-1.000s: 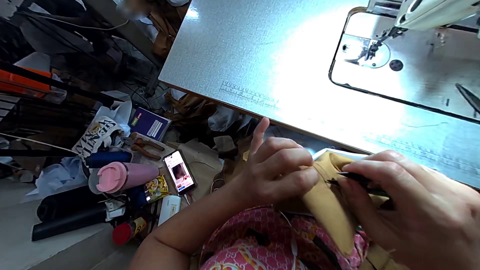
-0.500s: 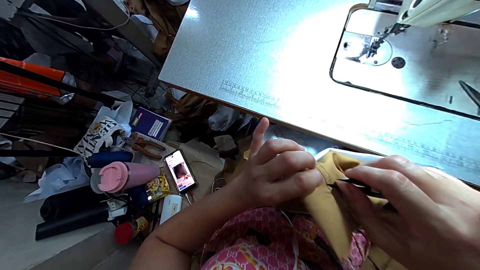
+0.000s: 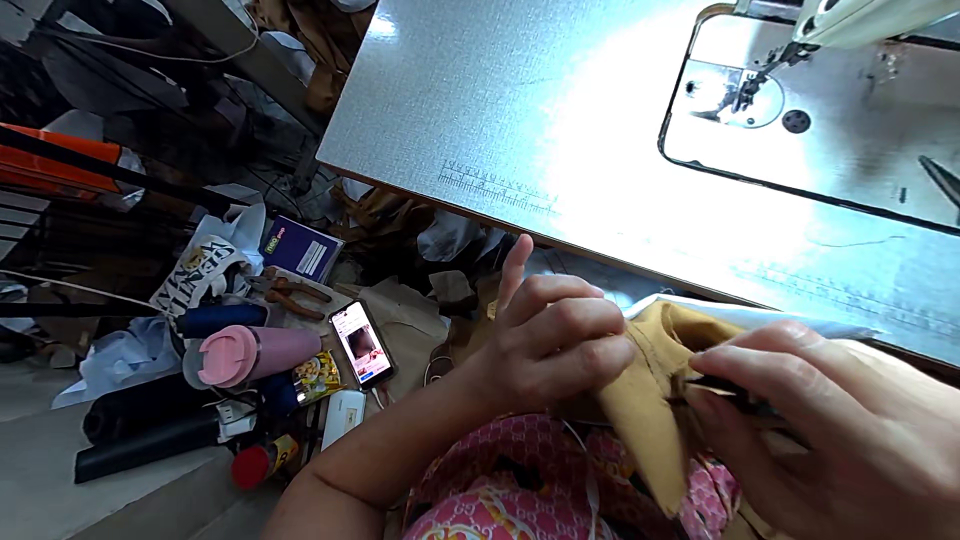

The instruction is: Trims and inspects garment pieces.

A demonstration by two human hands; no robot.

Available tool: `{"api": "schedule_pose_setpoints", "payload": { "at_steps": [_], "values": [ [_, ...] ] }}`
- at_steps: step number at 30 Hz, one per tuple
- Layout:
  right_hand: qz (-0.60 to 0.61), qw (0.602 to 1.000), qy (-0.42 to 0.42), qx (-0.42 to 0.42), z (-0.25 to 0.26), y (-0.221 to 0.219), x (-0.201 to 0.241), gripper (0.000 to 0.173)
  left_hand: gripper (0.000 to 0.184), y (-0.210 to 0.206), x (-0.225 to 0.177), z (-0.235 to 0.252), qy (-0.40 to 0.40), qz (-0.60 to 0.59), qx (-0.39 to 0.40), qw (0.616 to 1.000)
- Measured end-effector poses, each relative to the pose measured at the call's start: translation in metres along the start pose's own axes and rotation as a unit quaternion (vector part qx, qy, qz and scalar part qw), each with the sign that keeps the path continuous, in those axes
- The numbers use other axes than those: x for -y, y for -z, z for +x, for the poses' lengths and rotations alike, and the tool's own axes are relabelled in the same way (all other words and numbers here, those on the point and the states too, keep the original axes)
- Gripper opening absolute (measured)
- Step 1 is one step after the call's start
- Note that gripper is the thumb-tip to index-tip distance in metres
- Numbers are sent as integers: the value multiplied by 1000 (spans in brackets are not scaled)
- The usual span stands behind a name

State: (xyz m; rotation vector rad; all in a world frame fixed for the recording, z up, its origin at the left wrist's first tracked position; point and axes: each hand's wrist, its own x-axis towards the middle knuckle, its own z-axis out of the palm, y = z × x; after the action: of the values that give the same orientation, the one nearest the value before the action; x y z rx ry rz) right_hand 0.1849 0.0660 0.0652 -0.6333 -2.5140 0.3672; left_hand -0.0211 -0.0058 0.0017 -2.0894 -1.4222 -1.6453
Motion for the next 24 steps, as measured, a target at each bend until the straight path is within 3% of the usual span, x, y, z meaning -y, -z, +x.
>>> {"api": "schedule_pose_setpoints", "payload": {
  "at_steps": [3,5,8,9,11,12,13,15,16,18,21,24],
  "values": [
    [39,999,19,7,-3,4,-1,59,10,1,1,-1,6,-2,-4,1000],
    [37,999,33,-10,-7,-2,0,63,10,0,2,-1,8,-11,1,1000],
    [67,997,26,-34,-6,-13,-5,27,7,1,-1,8,96,-148,68,982],
    [119,992,-5,-36,-5,-13,-9,19,5,4,-3,13,172,-241,113,949],
    [227,969,-94,-22,-1,-11,-15,17,12,12,-3,25,323,-413,198,828],
    [266,953,-146,-14,0,-11,-17,18,23,15,-3,28,372,-456,216,779],
    [295,935,-194,0,2,-11,-18,15,40,17,-4,30,400,-470,219,755],
    [317,909,-267,40,5,-12,-21,11,70,17,-5,31,411,-453,211,762],
    [312,905,-283,50,6,-13,-23,11,75,16,-6,30,399,-442,207,777],
    [241,928,-282,42,5,-15,-26,19,61,13,-6,28,362,-429,203,803],
    [49,976,-211,-14,0,-5,-22,63,34,11,-6,30,345,-418,200,816],
    [-12,990,-124,-59,-6,6,-10,60,36,13,-6,34,359,-414,206,811]
  ]
}}
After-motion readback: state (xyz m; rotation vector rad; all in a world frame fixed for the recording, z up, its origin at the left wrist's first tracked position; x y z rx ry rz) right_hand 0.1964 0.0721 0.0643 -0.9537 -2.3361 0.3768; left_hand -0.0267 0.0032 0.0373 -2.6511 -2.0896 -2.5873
